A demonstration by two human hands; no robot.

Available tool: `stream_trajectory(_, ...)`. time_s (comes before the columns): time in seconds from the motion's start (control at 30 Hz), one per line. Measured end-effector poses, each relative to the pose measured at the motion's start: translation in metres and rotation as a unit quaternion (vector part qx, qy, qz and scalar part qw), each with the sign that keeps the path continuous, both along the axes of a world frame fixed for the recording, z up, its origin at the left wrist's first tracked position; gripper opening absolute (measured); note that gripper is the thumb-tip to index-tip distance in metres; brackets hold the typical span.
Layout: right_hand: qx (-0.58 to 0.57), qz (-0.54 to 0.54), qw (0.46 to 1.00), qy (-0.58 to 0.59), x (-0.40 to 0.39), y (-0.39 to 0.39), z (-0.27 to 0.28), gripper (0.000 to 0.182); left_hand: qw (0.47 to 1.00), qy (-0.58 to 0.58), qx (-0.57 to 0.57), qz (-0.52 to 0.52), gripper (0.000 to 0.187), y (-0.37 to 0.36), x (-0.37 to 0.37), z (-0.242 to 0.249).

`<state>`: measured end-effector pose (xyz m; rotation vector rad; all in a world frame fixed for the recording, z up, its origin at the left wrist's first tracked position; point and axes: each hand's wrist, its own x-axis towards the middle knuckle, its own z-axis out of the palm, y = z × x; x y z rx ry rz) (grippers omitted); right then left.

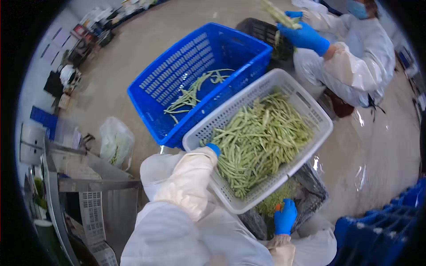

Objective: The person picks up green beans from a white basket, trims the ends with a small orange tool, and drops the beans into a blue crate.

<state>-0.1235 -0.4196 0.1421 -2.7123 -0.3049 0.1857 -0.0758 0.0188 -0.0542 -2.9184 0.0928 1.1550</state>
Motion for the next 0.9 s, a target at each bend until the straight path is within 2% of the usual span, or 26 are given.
stream_trajectory(0.03, 0.027, 0.004, 0.999, 0.025, 0.0, 0.002, -0.002, 0.03, 0.998, -0.017, 0.022, 0.055, 0.026, -0.003, -0.009, -0.007)
stream_trajectory(0.1, 0.06, 0.032, 0.998, 0.003, -0.002, 0.005, -0.013, 0.029, 0.994, -0.104, 0.034, 0.009, 0.022, -0.002, -0.017, -0.031)
stream_trajectory(0.13, 0.088, 0.048, 0.995, -0.018, -0.002, 0.006, -0.016, 0.028, 0.993, -0.108, 0.037, 0.016, 0.022, -0.006, -0.015, -0.014)
stream_trajectory(0.2, 0.078, 0.059, 0.995, 0.001, -0.002, 0.008, -0.012, 0.027, 0.992, -0.127, 0.014, -0.016, 0.019, -0.025, -0.012, 0.052)
stream_trajectory(0.27, 0.071, 0.071, 0.995, 0.021, -0.004, 0.01, -0.011, 0.025, 0.992, -0.115, 0.042, -0.023, 0.019, -0.042, 0.002, 0.088)
stream_trajectory(0.3, 0.115, 0.071, 0.991, 0.015, -0.005, 0.009, -0.012, 0.025, 0.993, -0.097, 0.065, -0.034, 0.019, -0.05, 0.009, 0.106)
stream_trajectory(0.37, 0.164, 0.078, 0.983, 0.006, -0.007, 0.014, -0.01, 0.024, 0.987, -0.153, -0.011, 0.042, 0.015, -0.063, 0.018, 0.15)
stream_trajectory(0.43, 0.265, 0.033, 0.959, 0.093, -0.01, 0.024, -0.005, 0.026, 0.946, -0.243, -0.136, 0.168, 0.012, -0.074, 0.023, 0.154)
stream_trajectory(0.47, 0.27, 0.041, 0.958, 0.089, -0.012, 0.031, 0.0, 0.026, 0.887, -0.204, -0.283, 0.302, 0.014, -0.086, 0.025, 0.167)
stream_trajectory(0.5, 0.33, 0.022, 0.939, 0.099, -0.016, 0.04, 0.008, 0.026, 0.789, -0.157, -0.422, 0.418, 0.017, -0.102, 0.023, 0.187)
stream_trajectory(0.53, 0.387, 0.002, 0.916, 0.11, -0.02, 0.049, 0.017, 0.027, 0.689, -0.117, -0.522, 0.489, 0.018, -0.122, 0.012, 0.206)
stream_trajectory(0.57, 0.391, 0.009, 0.914, 0.105, -0.024, 0.056, 0.026, 0.027, 0.57, -0.074, -0.612, 0.544, 0.019, -0.144, -0.002, 0.218)
stream_trajectory(0.63, 0.458, 0.022, 0.884, 0.091, -0.029, 0.062, 0.042, 0.03, 0.415, -0.027, -0.71, 0.568, 0.017, -0.188, -0.02, 0.214)
stream_trajectory(0.67, 0.459, 0.025, 0.884, 0.086, -0.03, 0.06, 0.041, 0.03, 0.416, -0.03, -0.713, 0.564, 0.017, -0.206, -0.026, 0.211)
stream_trajectory(0.73, 0.371, 0.096, 0.923, 0.032, -0.032, 0.053, 0.031, 0.031, 0.294, -0.034, -0.742, 0.602, 0.015, -0.234, -0.033, 0.208)
stream_trajectory(0.77, 0.371, 0.099, 0.923, 0.028, -0.035, 0.05, 0.025, 0.031, 0.294, -0.037, -0.745, 0.598, 0.015, -0.239, -0.036, 0.21)
stream_trajectory(0.83, 0.387, 0.063, 0.917, 0.077, -0.038, 0.047, 0.02, 0.027, 0.248, -0.044, -0.742, 0.622, 0.015, -0.243, -0.039, 0.215)
stream_trajectory(0.9, 0.393, 0.069, 0.914, 0.077, -0.04, 0.046, 0.025, 0.026, 0.25, -0.057, -0.739, 0.623, 0.014, -0.243, -0.042, 0.221)
